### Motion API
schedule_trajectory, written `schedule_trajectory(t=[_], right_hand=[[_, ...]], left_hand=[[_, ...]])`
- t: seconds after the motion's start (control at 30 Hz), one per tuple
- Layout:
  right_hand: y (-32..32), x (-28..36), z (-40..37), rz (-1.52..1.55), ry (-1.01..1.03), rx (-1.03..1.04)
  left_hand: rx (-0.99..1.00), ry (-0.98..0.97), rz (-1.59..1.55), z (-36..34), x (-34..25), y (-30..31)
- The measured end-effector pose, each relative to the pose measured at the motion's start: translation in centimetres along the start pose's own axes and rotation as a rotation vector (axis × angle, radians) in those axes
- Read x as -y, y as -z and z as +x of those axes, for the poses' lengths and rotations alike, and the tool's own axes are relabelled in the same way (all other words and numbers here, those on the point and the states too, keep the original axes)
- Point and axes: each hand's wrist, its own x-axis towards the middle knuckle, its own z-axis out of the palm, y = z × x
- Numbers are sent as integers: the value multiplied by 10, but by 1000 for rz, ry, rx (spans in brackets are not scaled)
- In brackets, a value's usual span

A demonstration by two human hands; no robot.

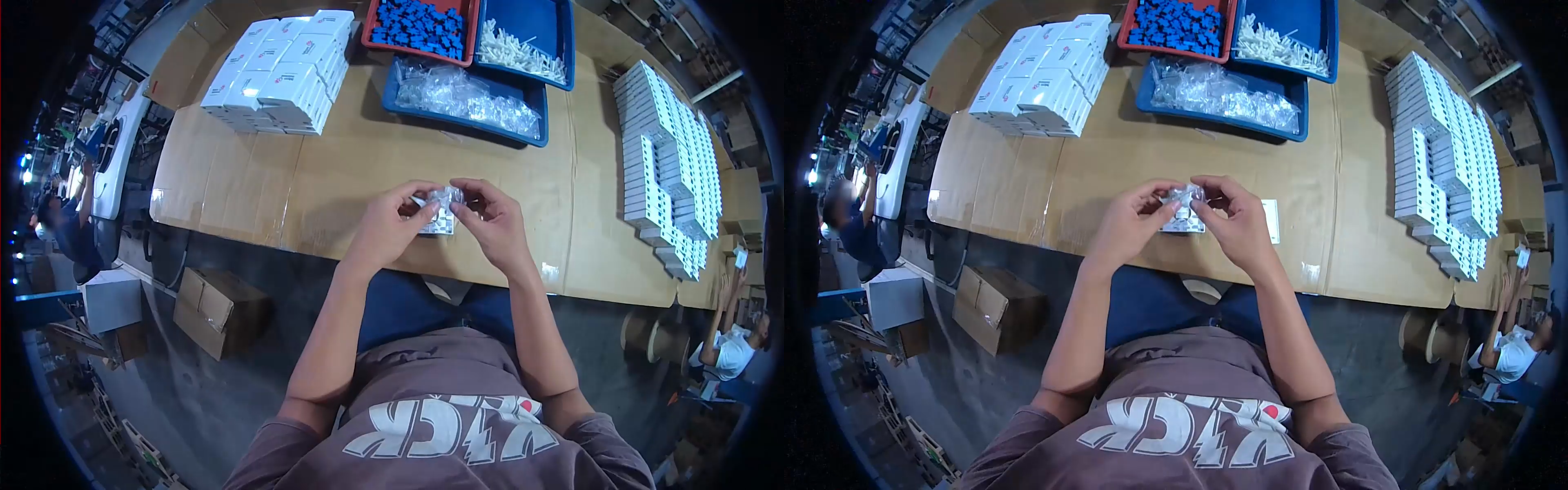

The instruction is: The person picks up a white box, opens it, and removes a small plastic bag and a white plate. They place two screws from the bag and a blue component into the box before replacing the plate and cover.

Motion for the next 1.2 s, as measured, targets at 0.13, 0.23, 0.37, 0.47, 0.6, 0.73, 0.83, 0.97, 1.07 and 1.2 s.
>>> schedule_trajectory(t=[0.13, 0.23, 0.37, 0.47, 0.6, 0.73, 0.83, 0.97, 1.07, 1.2], right_hand=[[2, 0, 3, -142, 101, 12], [2, -9, 3, -209, 152, 30], [-5, -14, 0, -283, 153, 31], [-2, -13, 0, -288, 85, 59], [-1, -19, 0, -75, -160, 75], [-4, -22, -1, -116, 25, 42], [-1, -23, -1, -139, 68, 66], [-1, -31, -2, -169, 49, 114], [-2, -35, 0, -258, 76, 61], [-2, -48, 3, -265, 92, -35]], left_hand=[[-4, -12, -63, 9, 6, -1], [33, 61, -156, 12, 22, -4], [-16, 126, -348, 7, 29, -13], [-56, 176, -331, 2, 28, -13], [-157, 150, -240, 5, 52, -9], [-204, 166, -406, 0, 49, -18], [-245, 168, -344, -1, 50, -22], [-250, 35, 79, 0, 48, -20], [-200, -15, 128, 2, 55, -18], [-88, -44, 224, 0, 35, -12]])
